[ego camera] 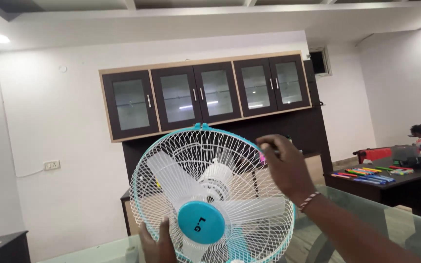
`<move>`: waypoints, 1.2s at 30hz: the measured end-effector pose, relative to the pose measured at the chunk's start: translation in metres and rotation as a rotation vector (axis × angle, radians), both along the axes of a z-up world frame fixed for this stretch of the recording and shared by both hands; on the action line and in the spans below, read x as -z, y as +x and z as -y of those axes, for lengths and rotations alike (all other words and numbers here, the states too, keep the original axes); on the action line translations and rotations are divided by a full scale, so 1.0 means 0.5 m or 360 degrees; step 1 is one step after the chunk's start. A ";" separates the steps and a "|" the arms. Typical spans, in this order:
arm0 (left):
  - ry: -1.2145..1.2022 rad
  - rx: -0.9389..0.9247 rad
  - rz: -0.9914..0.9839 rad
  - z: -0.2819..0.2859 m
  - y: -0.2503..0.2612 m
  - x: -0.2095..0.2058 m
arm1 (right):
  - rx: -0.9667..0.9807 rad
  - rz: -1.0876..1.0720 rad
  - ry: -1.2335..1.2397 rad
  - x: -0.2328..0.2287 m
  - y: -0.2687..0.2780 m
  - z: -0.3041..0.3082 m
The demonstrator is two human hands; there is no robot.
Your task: The person disassembles a teal LG table fan on a glass table. They remove the front grille, then the fan blades, and finally the rear grille, using a yellow screwdriver to loosen the central hub nut. The components are placed on the table as they are removed.
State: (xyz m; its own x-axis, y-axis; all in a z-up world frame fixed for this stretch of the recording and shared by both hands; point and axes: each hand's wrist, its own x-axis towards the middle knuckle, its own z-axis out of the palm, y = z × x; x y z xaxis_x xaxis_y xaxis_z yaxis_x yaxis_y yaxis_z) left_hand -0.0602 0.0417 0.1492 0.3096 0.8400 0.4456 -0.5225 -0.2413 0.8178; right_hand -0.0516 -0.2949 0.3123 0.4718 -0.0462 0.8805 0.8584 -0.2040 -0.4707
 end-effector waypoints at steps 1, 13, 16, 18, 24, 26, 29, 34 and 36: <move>0.0269 -0.0279 -0.0052 0.014 -0.018 -0.036 | 0.0064 0.0107 -0.0070 -0.013 -0.013 -0.012; 0.1577 -0.0694 -0.0149 0.163 -0.169 -0.480 | 0.0144 -0.0152 -0.0663 -0.141 -0.023 -0.052; 0.1737 -0.0269 -0.0424 0.161 -0.149 -0.565 | 0.0120 -0.0186 -0.0748 -0.163 -0.017 -0.062; 0.1913 -0.0037 -0.0646 0.167 -0.128 -0.598 | 0.0200 0.0041 -0.0775 -0.171 -0.017 -0.073; 0.2056 0.0099 -0.1144 0.198 -0.086 -0.630 | 0.0331 -0.0031 -0.1090 -0.214 -0.030 -0.118; 0.2075 0.0120 -0.1229 0.204 -0.087 -0.636 | 0.0333 -0.0016 -0.1104 -0.222 -0.034 -0.124; 0.2288 0.0018 -0.1331 0.208 -0.104 -0.656 | 0.0344 -0.0033 -0.1173 -0.230 -0.039 -0.123; 0.2494 -0.0135 -0.1631 0.249 -0.133 -0.672 | 0.0430 -0.0205 -0.1415 -0.259 -0.046 -0.121; 0.2471 -0.0126 -0.1725 0.261 -0.146 -0.677 | 0.0443 -0.0209 -0.1534 -0.276 -0.045 -0.111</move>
State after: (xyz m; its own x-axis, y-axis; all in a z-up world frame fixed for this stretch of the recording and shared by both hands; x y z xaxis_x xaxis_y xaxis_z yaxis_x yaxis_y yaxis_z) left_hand -0.1331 -0.0889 0.4878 0.9228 -0.0336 0.3839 0.0449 -0.9800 -0.1938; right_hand -0.0742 -0.2393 0.4503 0.6485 0.5339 0.5425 0.6757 -0.7320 -0.0872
